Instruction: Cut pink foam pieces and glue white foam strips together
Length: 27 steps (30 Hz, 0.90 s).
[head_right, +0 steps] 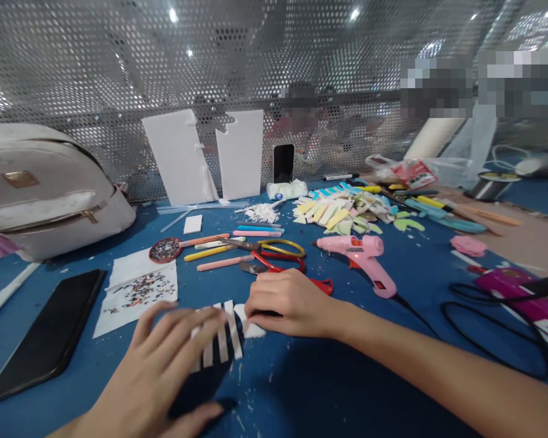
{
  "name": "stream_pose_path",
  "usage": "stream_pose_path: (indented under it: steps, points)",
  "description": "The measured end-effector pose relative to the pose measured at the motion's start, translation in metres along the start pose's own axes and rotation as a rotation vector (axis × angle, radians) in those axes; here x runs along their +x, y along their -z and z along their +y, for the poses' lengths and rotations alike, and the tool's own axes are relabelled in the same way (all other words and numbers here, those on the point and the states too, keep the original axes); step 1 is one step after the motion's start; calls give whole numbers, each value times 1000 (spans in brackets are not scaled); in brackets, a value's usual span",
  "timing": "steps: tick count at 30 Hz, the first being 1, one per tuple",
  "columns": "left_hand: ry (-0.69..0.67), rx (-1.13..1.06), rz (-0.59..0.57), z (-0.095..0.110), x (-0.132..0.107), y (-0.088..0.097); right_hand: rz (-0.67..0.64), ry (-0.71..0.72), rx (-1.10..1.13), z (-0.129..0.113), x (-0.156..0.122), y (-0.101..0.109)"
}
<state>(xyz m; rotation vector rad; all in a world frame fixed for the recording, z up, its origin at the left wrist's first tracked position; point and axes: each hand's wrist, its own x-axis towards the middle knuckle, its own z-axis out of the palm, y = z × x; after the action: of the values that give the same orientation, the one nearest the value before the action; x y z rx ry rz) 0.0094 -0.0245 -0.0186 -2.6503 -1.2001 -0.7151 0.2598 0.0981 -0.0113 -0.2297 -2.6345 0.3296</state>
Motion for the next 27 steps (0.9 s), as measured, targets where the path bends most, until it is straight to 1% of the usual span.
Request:
stream_pose_path:
  steps: [1, 3, 6, 8, 11, 16, 19, 27]
  points:
    - [-67, 44, 33, 6, 1, -1, 1, 1, 2, 0, 0, 0]
    - [-125, 132, 71, 21, 4, -6, 4, 4, 6, 1, -1, -1]
    - [-152, 241, 71, 41, 9, -14, 10, 6, 7, 2, -1, -2]
    - [-151, 289, 80, 49, 13, -18, 14, 7, 8, 2, -1, -2]
    - [-139, 312, 113, 52, 19, -22, 17, 10, 7, 1, -1, -1]
    - [-104, 291, 125, 52, 25, -24, 8, 8, 8, -1, -1, 1]
    - [-92, 314, 133, 54, 26, -25, 6, 7, 9, -1, -1, 1]
    - [-77, 338, 18, 55, 23, -27, -5, 13, -7, 0, -2, 0]
